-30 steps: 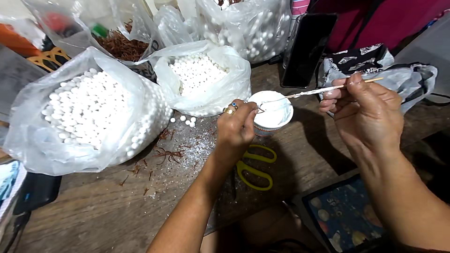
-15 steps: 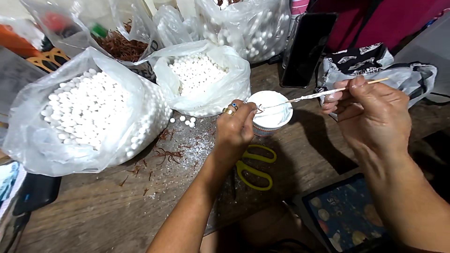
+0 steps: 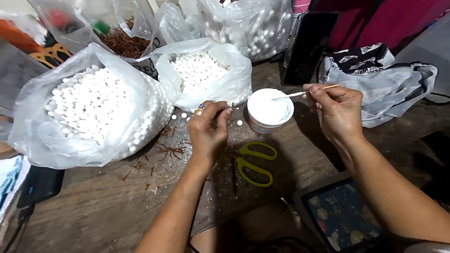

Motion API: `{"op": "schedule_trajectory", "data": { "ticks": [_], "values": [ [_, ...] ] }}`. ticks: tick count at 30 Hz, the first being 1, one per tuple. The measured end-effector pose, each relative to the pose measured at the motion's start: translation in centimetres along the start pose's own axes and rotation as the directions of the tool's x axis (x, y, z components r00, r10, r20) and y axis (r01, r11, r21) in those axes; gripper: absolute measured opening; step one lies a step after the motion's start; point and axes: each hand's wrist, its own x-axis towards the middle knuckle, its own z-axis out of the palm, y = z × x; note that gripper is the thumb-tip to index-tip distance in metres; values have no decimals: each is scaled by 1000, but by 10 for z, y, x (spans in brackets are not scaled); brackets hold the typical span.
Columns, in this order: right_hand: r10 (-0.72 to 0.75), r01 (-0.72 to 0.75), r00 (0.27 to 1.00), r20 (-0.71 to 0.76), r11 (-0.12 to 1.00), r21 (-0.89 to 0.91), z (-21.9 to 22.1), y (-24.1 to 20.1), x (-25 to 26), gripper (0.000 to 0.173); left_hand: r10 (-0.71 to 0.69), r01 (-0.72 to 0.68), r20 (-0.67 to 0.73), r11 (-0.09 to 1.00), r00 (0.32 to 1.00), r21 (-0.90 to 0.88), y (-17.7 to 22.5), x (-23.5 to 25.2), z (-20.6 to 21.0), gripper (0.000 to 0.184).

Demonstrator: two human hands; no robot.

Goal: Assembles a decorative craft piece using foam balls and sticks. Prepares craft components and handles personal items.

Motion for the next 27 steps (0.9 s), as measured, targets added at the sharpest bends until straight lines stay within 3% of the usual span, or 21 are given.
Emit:
{"op": "schedule_trajectory", "data": {
  "ticks": [5,8,11,13,15,18,20,23,27],
  "values": [
    [30,-28,999,32,998,-57,-2,3,0,11,-223,213,-15,946,975,-244,-1,-7,-11,7],
    [34,-30,999,21,987,-160,-12,2,-1,27,-315,291,-17,894,949,-342,-2,-9,-20,10],
    [-103,83,993,-57,956,-280,-25,-6,-9,57,-334,308,-29,895,942,-322,-8,-13,-34,10],
    [-308,265,947,-90,908,-324,-23,-12,-22,58,-348,313,-68,900,935,-305,-14,-17,-43,10],
    [-467,440,884,-3,835,-330,-10,-19,-36,41,-354,313,-136,916,925,-252,-21,-19,-51,10],
    [-498,551,832,247,795,-253,39,-42,-54,22,-290,269,-241,956,926,-114,-31,-22,-68,9],
    [-508,604,776,374,769,-208,77,-47,-55,19,-229,231,-291,973,929,-28,-37,-23,-77,9],
    [-429,624,729,533,737,-259,124,-47,-44,22,-173,204,-339,977,925,58,-42,-23,-84,10],
    [-242,541,711,660,788,-294,174,-32,-18,19,-169,213,-359,973,918,87,-42,-21,-86,10]
  ]
}}
